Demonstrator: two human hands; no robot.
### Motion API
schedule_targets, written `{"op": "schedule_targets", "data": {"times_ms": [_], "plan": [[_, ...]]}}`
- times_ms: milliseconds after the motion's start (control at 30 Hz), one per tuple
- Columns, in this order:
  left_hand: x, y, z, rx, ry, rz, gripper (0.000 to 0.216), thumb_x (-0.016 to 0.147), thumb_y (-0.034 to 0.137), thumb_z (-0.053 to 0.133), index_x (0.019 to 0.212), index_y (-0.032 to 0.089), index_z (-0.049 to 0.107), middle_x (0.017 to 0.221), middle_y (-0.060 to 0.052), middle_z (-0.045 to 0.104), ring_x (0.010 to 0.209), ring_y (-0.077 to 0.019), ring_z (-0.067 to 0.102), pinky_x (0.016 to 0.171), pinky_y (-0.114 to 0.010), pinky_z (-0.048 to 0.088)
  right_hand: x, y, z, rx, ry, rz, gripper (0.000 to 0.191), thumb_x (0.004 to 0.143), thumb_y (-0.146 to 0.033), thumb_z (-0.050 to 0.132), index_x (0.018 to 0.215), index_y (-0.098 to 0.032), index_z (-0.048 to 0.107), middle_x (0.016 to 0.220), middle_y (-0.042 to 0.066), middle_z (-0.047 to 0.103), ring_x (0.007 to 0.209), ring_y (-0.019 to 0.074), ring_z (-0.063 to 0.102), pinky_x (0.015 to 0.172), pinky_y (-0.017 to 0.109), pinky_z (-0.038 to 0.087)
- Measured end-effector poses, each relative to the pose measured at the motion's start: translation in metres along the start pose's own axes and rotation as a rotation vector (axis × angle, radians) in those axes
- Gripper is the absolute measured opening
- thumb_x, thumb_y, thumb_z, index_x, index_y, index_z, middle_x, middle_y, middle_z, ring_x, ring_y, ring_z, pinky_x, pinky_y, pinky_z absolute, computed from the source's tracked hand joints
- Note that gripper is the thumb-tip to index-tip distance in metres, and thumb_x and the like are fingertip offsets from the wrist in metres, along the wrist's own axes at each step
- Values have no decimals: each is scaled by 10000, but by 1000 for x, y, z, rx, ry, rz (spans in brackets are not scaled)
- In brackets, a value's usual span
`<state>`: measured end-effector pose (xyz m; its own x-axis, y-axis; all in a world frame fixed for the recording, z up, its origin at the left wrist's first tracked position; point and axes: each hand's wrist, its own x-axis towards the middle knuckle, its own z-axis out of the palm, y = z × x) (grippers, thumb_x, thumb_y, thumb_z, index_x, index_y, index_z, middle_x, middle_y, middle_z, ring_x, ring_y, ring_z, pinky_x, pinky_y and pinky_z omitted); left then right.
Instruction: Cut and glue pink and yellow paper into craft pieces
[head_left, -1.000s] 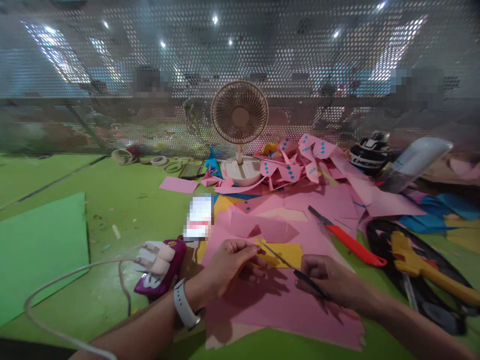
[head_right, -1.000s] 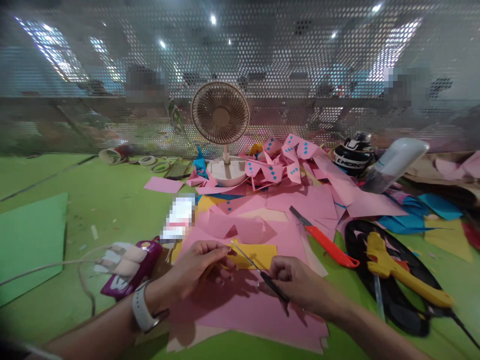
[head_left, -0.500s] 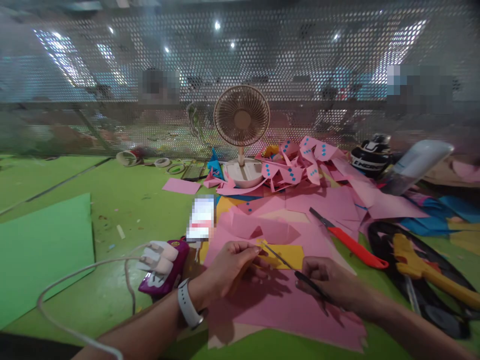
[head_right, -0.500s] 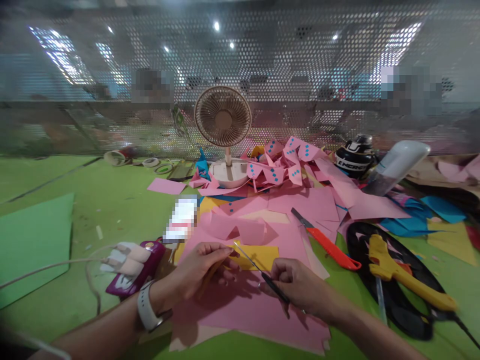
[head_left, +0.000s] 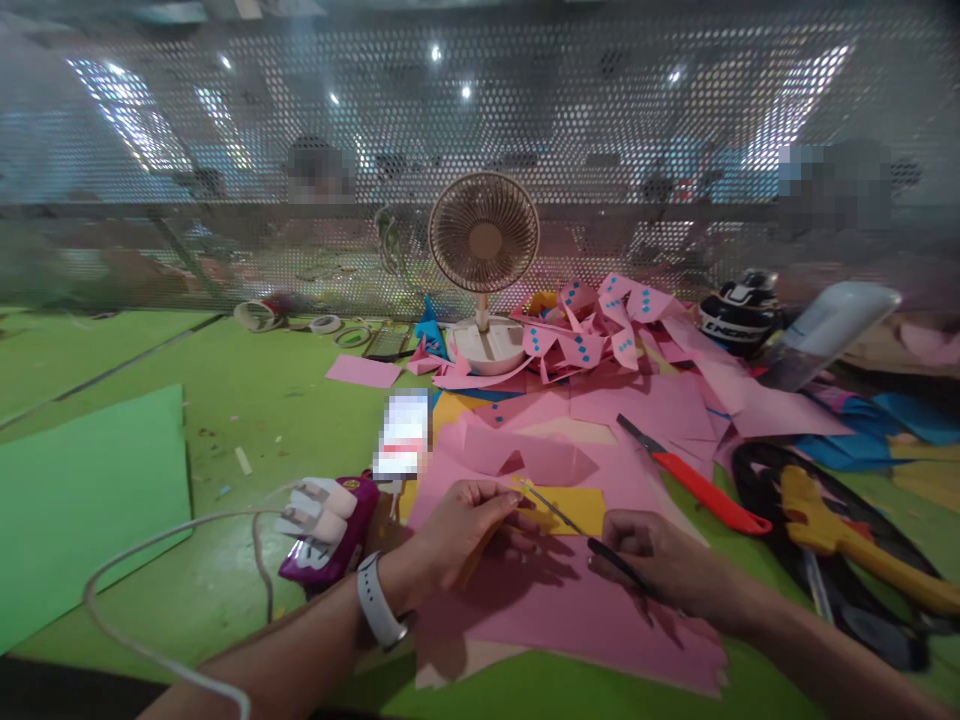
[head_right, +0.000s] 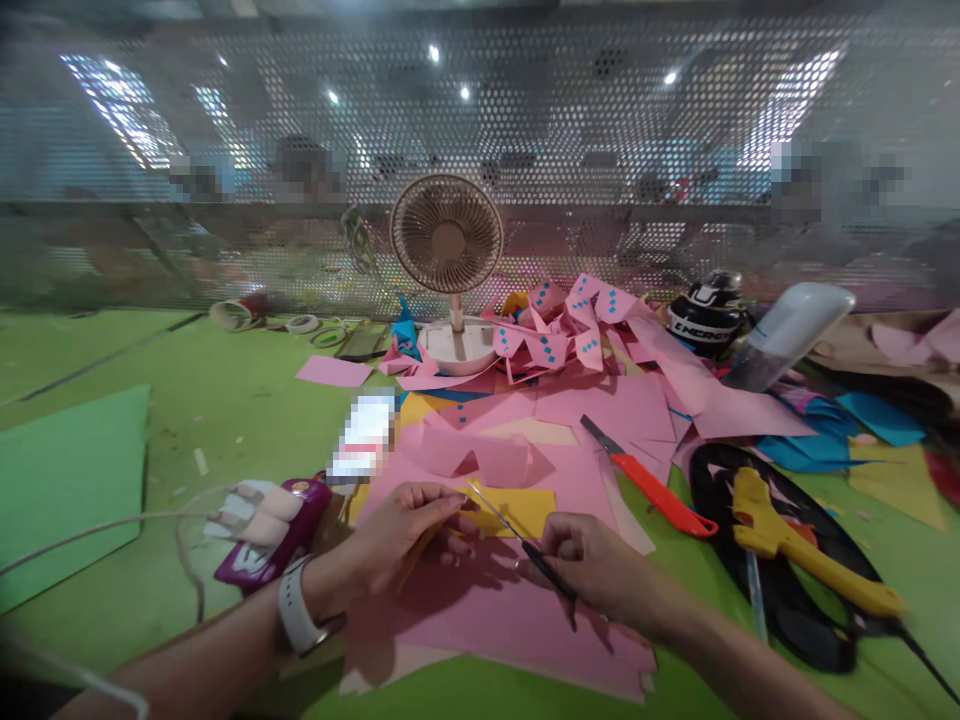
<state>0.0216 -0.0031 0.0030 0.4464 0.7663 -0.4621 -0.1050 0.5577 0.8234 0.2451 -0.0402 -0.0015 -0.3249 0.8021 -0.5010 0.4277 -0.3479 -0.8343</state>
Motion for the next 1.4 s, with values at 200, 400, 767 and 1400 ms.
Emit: {"op": "schedule_targets", "data": {"times_ms": [200,400,767,1400], "plan": [[0,-2,0,-14,-13,16,192,779,285,626,809,96,645,736,-81,690,526,-98,602,539,-219,477,0,-3,0,2,12,4,422,652,-538,665,678,-181,441,384,-83,510,260,32,375,278,130,205],[-1,2,1,-49,22,41,218,784,322,625,863,119,618,790,-78,693,564,-115,622,535,-227,482,-3,-4,-4,168,-24,-43,391,735,-539,589,715,-184,426,421,-65,539,256,22,343,279,122,212],[-3,2,0,-57,-18,64,249,769,337,642,889,119,622,821,-89,698,607,-119,634,584,-230,483,-7,0,-1,145,-108,-41,365,737,-503,605,731,-186,426,466,-57,558,282,45,406,297,146,336],[-1,1,0,-79,-45,56,261,727,331,682,858,116,615,771,-80,693,601,-120,639,587,-219,476,-7,-12,2,39,-23,-8,341,684,-460,652,690,-180,456,420,-97,485,277,23,348,274,121,246]]}}
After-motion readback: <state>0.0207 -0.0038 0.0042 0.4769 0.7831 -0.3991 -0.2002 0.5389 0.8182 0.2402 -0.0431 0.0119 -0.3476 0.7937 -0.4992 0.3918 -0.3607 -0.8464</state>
